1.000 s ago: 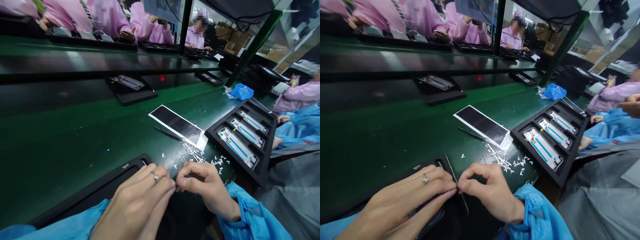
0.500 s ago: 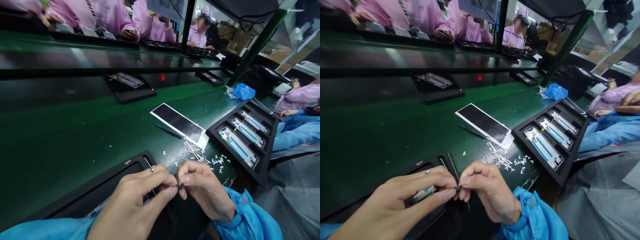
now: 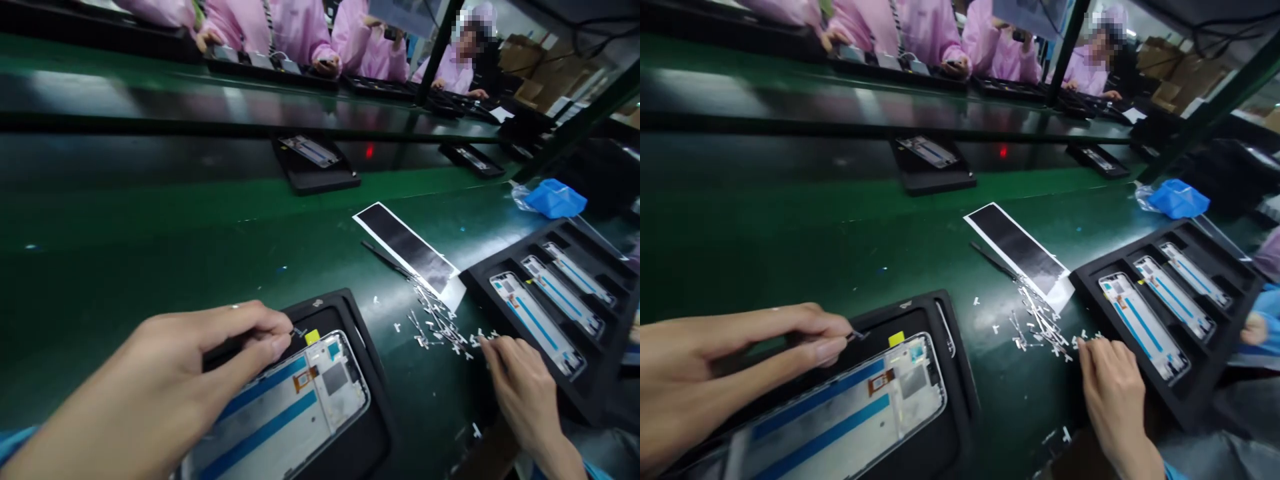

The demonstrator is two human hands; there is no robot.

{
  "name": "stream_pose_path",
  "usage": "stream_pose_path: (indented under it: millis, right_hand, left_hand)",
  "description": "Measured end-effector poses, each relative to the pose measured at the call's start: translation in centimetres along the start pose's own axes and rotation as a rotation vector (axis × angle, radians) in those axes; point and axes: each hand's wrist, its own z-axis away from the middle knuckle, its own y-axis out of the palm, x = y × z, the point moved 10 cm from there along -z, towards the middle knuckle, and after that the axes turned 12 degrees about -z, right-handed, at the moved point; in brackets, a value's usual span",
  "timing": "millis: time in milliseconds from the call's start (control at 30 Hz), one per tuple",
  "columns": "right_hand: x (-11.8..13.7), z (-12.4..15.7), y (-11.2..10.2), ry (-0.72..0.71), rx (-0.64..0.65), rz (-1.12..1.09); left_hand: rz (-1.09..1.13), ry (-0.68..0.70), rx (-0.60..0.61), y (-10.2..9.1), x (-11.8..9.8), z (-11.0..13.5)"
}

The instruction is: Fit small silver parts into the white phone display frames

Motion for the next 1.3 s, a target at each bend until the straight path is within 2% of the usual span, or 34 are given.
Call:
stream_pose_path:
  millis: [67, 133, 200, 267, 367, 400, 500, 567, 633, 767, 833, 1000, 1133, 1233, 1300]
  right_hand:
    - [0.5, -0.3, 0.0, -0.071, -0.009, 0.095]
    - [2.2, -0.6, 0.2, -0.155, -0.027, 0.169]
    - [5.5, -0.6, 1.0, -0.3, -0.026, 0.2]
    - [9.5, -0.2, 2.4, -0.476, 0.027, 0.157]
    - [14.5, 0.5, 4.9, -0.614, 0.185, 0.008]
    - [15.9, 0.7, 5.6, -0.636, 0.236, -0.053]
    - [18.9, 0.2, 6.4, -0.603, 0.297, -0.242]
    - [19.6, -0.4, 7.7, -0.509, 0.41, -0.319]
    - [19.5, -1.2, 8.7, -0.373, 0.478, -0.42]
    - [18.0, -2.2, 11.1, -0.063, 0.616, -0.654]
    - [17.7, -2.2, 11.9, 0.017, 0.673, -0.711]
    - [17.5, -2.2, 12.0, 0.06, 0.71, -0.747]
    - [17.9, -2.3, 11.5, 0.035, 0.671, -0.765]
    - [18.2, -2.2, 11.4, 0.004, 0.668, -0.772]
    - [18.5, -2.0, 11.2, -0.057, 0.653, -0.726]
  left_hand:
    - [0.021, 0.081, 0.059, 0.8, -0.5, 0.0]
    - [0.011, 0.17, 0.081, 1.5, -1.5, 0.3]
    - [-0.036, 0.236, 0.101, 2.4, -2.4, 0.9]
    - [-0.084, 0.261, 0.07, 2.8, -3.0, 1.3]
    - [-0.04, 0.213, 0.015, 2.8, -3.1, 1.5]
    - [0.035, 0.173, 0.043, 3.0, -2.8, 1.3]
    - [0.372, 0.017, 0.251, 4.3, -2.1, 0.9]
    - [0.533, -0.083, 0.379, 5.1, -2.1, 0.9]
    - [0.598, -0.13, 0.443, 5.3, -2.3, 1.0]
    - [0.587, -0.104, 0.441, 5.2, -3.1, 1.4]
    - [0.572, -0.091, 0.449, 5.5, -3.3, 1.6]
    - [0.573, -0.115, 0.479, 6.0, -3.4, 1.7]
    - [0.594, -0.099, 0.497, 5.7, -3.7, 1.8]
    - [0.543, -0.067, 0.458, 5.1, -3.4, 1.8]
    - [0.463, -0.035, 0.391, 4.5, -2.9, 1.8]
